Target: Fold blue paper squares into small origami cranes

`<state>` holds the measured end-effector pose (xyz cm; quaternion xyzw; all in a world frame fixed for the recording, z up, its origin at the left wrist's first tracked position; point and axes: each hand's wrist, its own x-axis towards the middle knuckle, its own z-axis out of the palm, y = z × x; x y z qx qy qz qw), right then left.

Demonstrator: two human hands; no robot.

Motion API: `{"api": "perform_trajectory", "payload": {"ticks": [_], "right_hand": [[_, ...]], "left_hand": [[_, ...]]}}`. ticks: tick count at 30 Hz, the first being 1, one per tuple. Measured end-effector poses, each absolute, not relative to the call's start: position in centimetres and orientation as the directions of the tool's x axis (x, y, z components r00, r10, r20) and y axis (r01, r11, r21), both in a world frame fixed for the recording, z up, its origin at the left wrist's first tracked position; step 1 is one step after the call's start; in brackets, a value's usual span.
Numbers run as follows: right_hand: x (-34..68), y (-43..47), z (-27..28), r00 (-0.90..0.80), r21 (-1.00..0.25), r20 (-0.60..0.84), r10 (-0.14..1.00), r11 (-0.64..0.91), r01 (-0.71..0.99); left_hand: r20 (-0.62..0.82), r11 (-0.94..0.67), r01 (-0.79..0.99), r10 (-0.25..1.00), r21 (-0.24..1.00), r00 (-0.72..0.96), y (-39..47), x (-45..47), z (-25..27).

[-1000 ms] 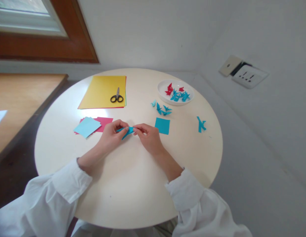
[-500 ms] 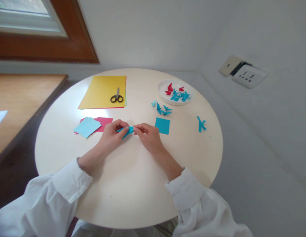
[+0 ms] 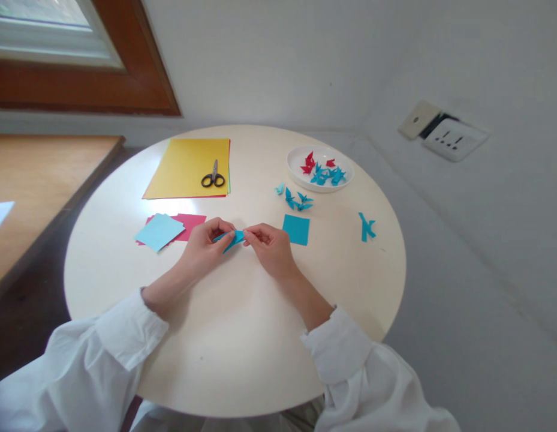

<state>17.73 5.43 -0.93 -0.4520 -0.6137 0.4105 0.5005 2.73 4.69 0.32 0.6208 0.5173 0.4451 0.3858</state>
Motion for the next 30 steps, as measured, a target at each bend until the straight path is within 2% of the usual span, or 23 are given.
{"api": "perform_trajectory", "payload": {"ticks": [15, 30], "right_hand": [[17.28, 5.62, -1.25, -0.079, -0.98, 0.178, 0.981, 0.184, 0.075], [17.28, 5.51, -0.9, -0.075, -0.96, 0.2, 0.977, 0.21, 0.186]], "left_hand": [[0.191, -0.192, 0.279, 0.981, 0.941, 0.033, 4.8, 2.86, -0.01], [0.235, -0.24, 0.296, 0.971, 0.925, 0.052, 4.56, 3.01, 0.29]]}}
